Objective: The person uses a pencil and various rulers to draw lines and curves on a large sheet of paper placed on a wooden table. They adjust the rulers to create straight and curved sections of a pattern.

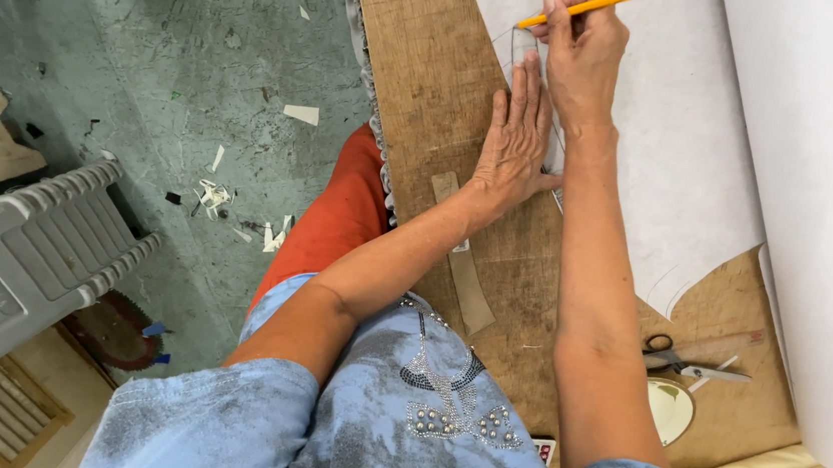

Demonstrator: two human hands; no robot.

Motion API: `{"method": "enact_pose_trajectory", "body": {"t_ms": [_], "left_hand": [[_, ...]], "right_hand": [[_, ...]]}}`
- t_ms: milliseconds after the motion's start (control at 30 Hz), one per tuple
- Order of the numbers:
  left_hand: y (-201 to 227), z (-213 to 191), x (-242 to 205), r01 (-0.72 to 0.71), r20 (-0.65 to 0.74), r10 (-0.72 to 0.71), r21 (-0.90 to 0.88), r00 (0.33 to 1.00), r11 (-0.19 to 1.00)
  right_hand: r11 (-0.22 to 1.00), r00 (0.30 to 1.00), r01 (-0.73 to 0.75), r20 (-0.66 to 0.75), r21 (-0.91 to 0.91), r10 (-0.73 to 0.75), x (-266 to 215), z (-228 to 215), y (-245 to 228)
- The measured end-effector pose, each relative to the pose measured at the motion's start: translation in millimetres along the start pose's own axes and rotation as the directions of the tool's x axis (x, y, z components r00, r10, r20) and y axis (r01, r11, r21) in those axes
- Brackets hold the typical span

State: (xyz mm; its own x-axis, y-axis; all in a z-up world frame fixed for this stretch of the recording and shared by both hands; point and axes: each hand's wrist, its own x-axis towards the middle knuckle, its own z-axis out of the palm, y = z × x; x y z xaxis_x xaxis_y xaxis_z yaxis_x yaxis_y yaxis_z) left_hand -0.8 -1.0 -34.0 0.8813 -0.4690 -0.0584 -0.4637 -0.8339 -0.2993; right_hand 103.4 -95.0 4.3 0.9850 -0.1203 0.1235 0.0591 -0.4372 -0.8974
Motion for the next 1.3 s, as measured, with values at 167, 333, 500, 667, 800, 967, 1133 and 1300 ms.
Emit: {"method": "enact_pose_trajectory", "body": {"t_ms": [167, 333, 500, 667, 800, 967, 1133, 1300], "left_hand": [[-2.2, -1.8, -0.1, -0.009, -0.005, 0.009, -0.001, 1.0, 1.0], [-2.4, -1.7, 0.3, 0.004, -0.03, -0.005, -0.04, 1.0, 0.999], [-3.9, -4.4, 0.6, 0.0, -0.016, 0.0, -0.041, 1.0, 0.999], [-2.5, -2.6, -0.2, -0.016, -0.003, 0.016, -0.062, 1.0, 0.998], [-3.5, -2.1, -1.1, -0.055, 0.019, 0.057, -0.089, 0.998, 0.995], [3.0, 0.3, -1.8, -0.052, 0.029, 0.054, -0.087, 0.998, 0.995], [3.8, 0.4, 3.6, -0.123, 0.121, 0.145, -0.174, 0.982, 0.977], [19.0, 30.8, -0.5, -0.086, 0.013, 0.09, -0.204, 0.996, 0.975]], "right_hand": [[1.0, 0.996, 0.001, 0.093, -0.011, 0.0, 11.6, -8.0, 2.6], [0.999, 0.994, -0.011, 0.104, -0.03, 0.014, 11.7, -20.4, 7.0], [0.997, 0.995, -0.075, 0.07, -0.03, 0.077, -0.6, -31.3, 4.5], [0.991, 0.997, -0.055, -0.041, 0.124, 0.06, -18.7, -43.3, -0.4], [0.93, 0.908, 0.017, -0.395, 0.368, 0.14, -65.9, -54.3, -26.9], [0.753, 0.618, 0.028, -0.604, 0.657, 0.504, -169.5, -48.3, 17.3], [0.707, 0.459, -0.014, -0.623, 0.707, 0.633, -221.4, -23.3, 6.2], [0.779, 0.544, 0.074, -0.68, 0.622, 0.492, -242.1, -11.9, 22.1]]}}
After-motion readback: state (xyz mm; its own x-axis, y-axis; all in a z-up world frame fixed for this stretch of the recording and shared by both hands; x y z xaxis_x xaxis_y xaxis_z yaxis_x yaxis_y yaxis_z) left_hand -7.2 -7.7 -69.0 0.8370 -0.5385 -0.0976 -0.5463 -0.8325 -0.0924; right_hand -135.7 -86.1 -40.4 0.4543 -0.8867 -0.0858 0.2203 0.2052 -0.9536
